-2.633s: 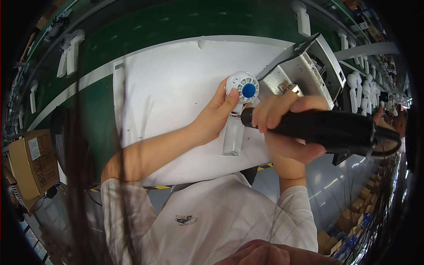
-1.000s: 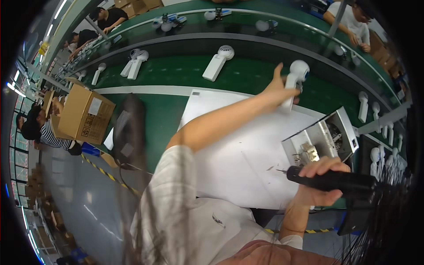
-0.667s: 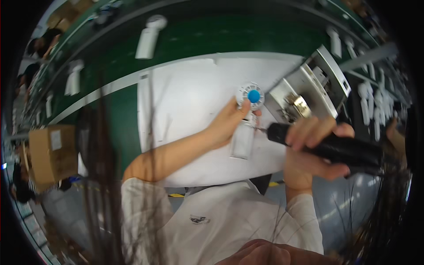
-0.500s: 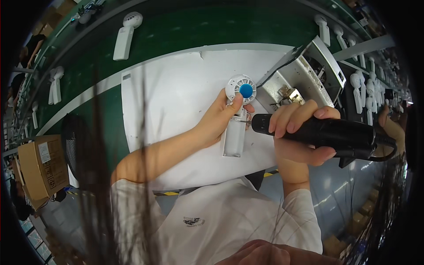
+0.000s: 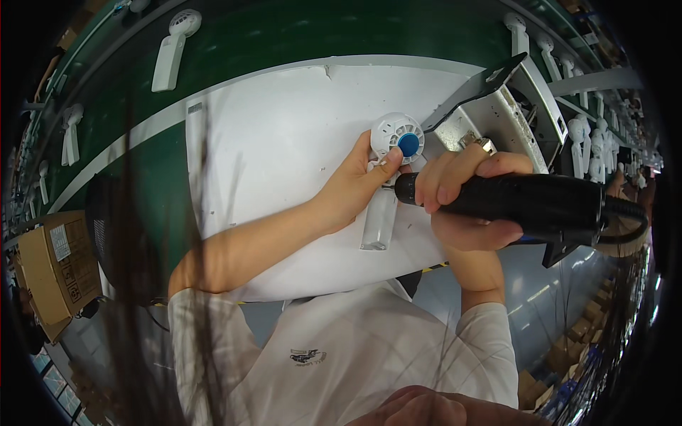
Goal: Assembling white plastic electronic components using an electric screwdriver on a factory assembly line.
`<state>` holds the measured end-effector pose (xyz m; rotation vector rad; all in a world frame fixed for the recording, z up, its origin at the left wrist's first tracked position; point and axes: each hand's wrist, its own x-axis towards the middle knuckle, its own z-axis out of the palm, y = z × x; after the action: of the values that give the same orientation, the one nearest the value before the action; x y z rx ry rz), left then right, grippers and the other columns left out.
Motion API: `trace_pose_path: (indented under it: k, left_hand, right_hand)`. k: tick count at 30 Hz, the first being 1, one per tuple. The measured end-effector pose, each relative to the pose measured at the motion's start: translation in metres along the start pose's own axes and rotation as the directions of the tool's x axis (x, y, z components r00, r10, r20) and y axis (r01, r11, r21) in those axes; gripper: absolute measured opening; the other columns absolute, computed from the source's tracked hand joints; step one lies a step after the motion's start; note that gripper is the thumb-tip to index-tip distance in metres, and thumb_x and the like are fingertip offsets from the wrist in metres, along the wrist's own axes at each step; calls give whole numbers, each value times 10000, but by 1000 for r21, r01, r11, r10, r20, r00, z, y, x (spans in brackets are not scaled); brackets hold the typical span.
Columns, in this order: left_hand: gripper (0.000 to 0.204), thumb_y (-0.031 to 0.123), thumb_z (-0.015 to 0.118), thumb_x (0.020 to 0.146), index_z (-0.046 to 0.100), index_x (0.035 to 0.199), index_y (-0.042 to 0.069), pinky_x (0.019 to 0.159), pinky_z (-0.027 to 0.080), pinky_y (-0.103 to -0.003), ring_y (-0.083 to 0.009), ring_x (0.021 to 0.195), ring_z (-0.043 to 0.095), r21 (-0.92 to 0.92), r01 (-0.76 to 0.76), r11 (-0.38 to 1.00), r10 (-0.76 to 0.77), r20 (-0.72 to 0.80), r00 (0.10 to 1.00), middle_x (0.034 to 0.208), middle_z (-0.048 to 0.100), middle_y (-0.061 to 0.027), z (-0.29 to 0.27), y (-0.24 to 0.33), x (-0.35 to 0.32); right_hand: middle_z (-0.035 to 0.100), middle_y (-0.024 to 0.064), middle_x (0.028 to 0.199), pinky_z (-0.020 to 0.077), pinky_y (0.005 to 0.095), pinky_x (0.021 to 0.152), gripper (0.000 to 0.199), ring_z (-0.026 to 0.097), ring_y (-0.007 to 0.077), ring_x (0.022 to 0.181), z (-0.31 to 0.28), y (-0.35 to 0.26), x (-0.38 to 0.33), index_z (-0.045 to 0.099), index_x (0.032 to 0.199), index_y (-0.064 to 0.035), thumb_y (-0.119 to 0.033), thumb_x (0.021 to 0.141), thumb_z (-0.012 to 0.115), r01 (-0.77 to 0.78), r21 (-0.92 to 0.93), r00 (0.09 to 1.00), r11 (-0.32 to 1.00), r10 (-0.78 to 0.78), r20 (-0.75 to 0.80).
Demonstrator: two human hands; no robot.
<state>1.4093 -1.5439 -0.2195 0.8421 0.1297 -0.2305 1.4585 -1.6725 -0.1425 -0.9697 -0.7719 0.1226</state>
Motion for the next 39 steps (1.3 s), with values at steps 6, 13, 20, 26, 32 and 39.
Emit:
trace_pose_path:
  k: [6,13,20,26,32,39]
  left_hand:
    - [506,409,540,984,348,1325,88,771,533,-324,-131,995,567,-39,17,999,-17,-6,1000,1108,563,-56,-3,-1,0]
    - [457,408,507,994,323,1286,110,719,536,-337,-168,850,605,-121,120,985,-115,48,992,1004,588,-81,3,8,-5]
    - [424,386,473,1014,330,1292,99,742,535,-333,-151,866,600,-88,46,995,-42,43,998,1014,593,-77,-2,1,-5]
    - [446,401,450,1023,347,1319,83,834,498,-295,-125,975,559,49,-63,997,63,11,998,1042,593,-58,-2,-9,8]
    - [474,405,428,1033,340,1358,71,873,473,-286,-114,1036,532,52,3,999,-3,3,1000,1128,570,-64,2,0,0]
    - [463,387,432,1036,355,1368,73,907,464,-286,-128,1069,539,117,-11,993,10,14,1000,1188,564,-71,-1,0,-3]
  right_hand:
    - [527,105,733,491,356,511,700,537,204,563,0,-7,2,350,1083,-59,-627,795,641,-27,-112,999,993,32,38]
    - [527,130,711,484,340,485,711,518,212,529,-8,-51,21,367,1135,-49,-706,880,461,221,-589,886,777,-412,-211]
    - [531,137,732,488,356,543,673,539,224,573,4,-45,10,365,1124,-38,-609,855,599,62,38,997,997,-60,-45]
    - [535,119,769,500,375,629,729,554,220,625,1,-24,8,363,1133,-49,-599,769,675,-53,17,998,998,53,-17]
    - [534,76,678,497,260,523,729,514,130,514,10,1,14,349,1068,-46,-655,774,620,-63,-100,992,993,51,-116]
    - [492,89,684,467,342,468,731,481,182,483,12,-5,14,346,1054,-68,-731,816,538,-142,-203,986,969,156,54]
